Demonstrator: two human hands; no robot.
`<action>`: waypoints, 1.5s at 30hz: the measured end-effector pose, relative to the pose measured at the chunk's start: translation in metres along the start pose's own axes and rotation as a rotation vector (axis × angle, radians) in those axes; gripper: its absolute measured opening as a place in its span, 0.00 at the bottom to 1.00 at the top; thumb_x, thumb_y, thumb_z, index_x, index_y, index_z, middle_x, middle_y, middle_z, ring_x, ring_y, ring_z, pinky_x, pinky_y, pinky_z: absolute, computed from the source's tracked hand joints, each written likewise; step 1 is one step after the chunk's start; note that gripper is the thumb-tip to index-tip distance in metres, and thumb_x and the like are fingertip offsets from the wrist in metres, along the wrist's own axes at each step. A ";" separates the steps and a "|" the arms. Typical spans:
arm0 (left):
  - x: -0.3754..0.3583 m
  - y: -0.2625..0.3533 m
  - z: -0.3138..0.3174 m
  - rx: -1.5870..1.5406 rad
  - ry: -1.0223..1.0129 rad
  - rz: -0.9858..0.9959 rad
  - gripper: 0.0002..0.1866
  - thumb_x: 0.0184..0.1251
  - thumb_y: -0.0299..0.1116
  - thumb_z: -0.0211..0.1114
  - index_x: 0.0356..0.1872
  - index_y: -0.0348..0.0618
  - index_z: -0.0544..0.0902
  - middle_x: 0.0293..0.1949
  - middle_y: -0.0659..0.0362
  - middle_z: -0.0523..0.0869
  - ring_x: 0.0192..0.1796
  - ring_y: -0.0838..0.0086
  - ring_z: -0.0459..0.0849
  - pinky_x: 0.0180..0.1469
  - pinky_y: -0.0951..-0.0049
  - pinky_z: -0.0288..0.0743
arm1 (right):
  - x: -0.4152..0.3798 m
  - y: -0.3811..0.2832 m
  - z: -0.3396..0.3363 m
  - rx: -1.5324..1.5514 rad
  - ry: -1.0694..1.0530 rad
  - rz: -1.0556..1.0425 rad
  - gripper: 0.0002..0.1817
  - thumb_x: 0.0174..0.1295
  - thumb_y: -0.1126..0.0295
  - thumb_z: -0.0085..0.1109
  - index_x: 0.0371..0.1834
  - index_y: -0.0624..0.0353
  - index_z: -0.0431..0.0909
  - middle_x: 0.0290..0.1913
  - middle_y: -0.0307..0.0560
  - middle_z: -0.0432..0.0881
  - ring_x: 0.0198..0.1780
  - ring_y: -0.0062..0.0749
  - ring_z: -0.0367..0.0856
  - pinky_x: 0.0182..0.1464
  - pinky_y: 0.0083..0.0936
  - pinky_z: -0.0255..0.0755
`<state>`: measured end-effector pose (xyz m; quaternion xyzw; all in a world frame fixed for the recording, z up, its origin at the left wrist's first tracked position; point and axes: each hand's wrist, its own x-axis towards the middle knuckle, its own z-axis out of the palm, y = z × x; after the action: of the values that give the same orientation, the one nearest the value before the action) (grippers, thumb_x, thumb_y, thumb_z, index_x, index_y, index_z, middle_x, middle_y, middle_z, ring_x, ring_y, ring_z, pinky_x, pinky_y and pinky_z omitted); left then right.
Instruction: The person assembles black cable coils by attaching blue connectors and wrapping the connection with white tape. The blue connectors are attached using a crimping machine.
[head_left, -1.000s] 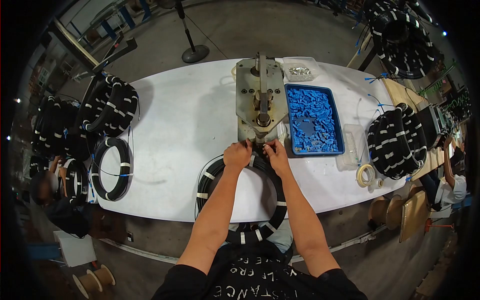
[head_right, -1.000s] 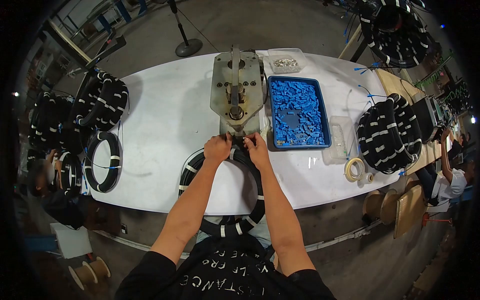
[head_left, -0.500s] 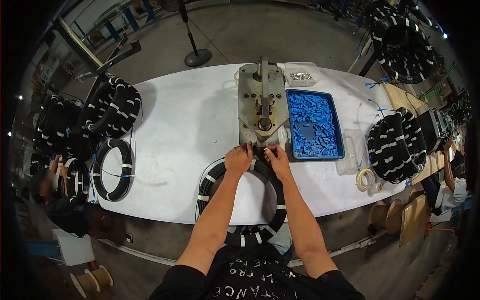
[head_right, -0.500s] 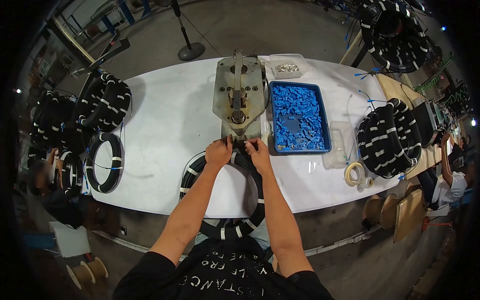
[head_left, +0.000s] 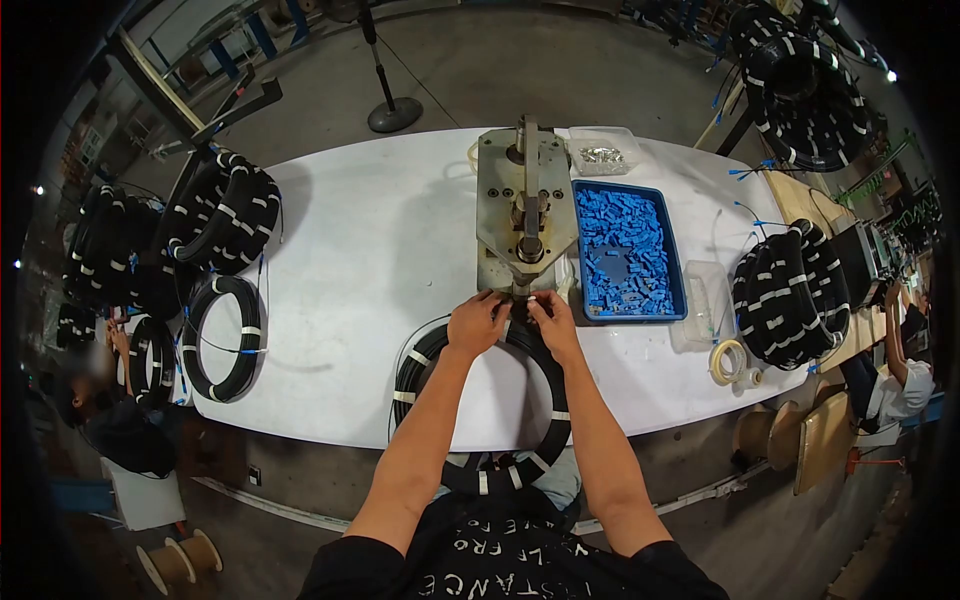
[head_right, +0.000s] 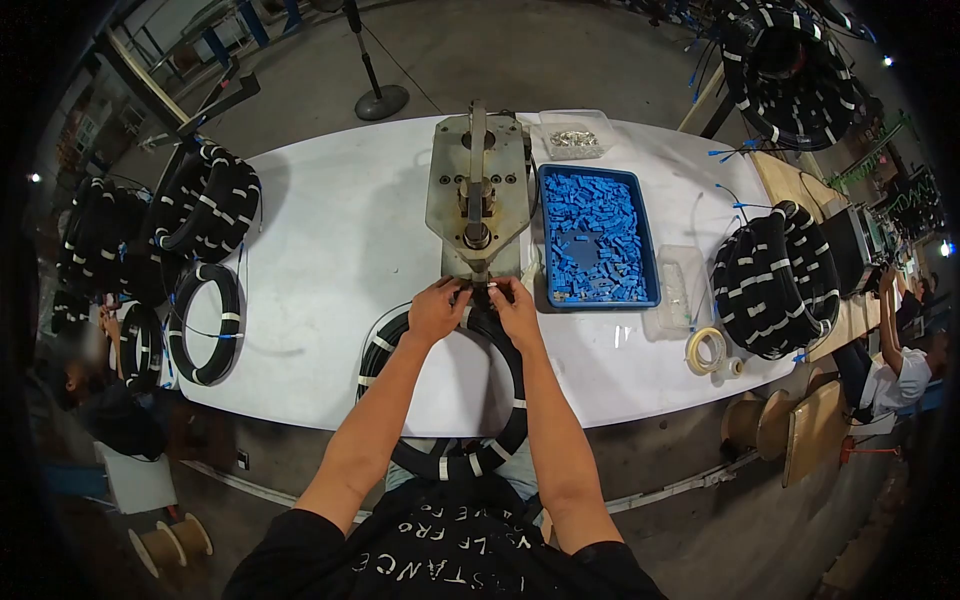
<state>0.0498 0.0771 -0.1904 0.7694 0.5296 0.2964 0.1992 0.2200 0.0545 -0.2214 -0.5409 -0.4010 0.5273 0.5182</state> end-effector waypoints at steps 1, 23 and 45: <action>0.000 -0.002 0.002 0.001 0.009 0.011 0.11 0.69 0.39 0.60 0.41 0.43 0.84 0.40 0.52 0.86 0.41 0.52 0.85 0.39 0.56 0.79 | -0.001 -0.001 0.000 -0.007 -0.008 0.004 0.08 0.69 0.71 0.60 0.47 0.60 0.77 0.35 0.33 0.78 0.35 0.15 0.74 0.39 0.16 0.69; 0.000 -0.001 0.004 0.005 0.004 0.010 0.07 0.68 0.33 0.59 0.41 0.44 0.82 0.38 0.52 0.85 0.38 0.50 0.84 0.39 0.55 0.78 | 0.001 0.004 -0.003 0.064 -0.019 0.038 0.05 0.71 0.69 0.59 0.42 0.58 0.77 0.34 0.33 0.78 0.33 0.15 0.72 0.35 0.14 0.67; 0.003 -0.001 0.003 0.037 -0.038 -0.012 0.05 0.67 0.32 0.58 0.39 0.44 0.78 0.36 0.51 0.85 0.40 0.50 0.84 0.40 0.53 0.77 | 0.002 0.003 -0.002 -0.044 -0.029 0.000 0.07 0.72 0.68 0.57 0.45 0.61 0.76 0.37 0.36 0.78 0.36 0.17 0.74 0.39 0.17 0.70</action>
<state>0.0518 0.0798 -0.1927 0.7754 0.5356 0.2705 0.1966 0.2219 0.0559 -0.2250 -0.5446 -0.4200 0.5261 0.5002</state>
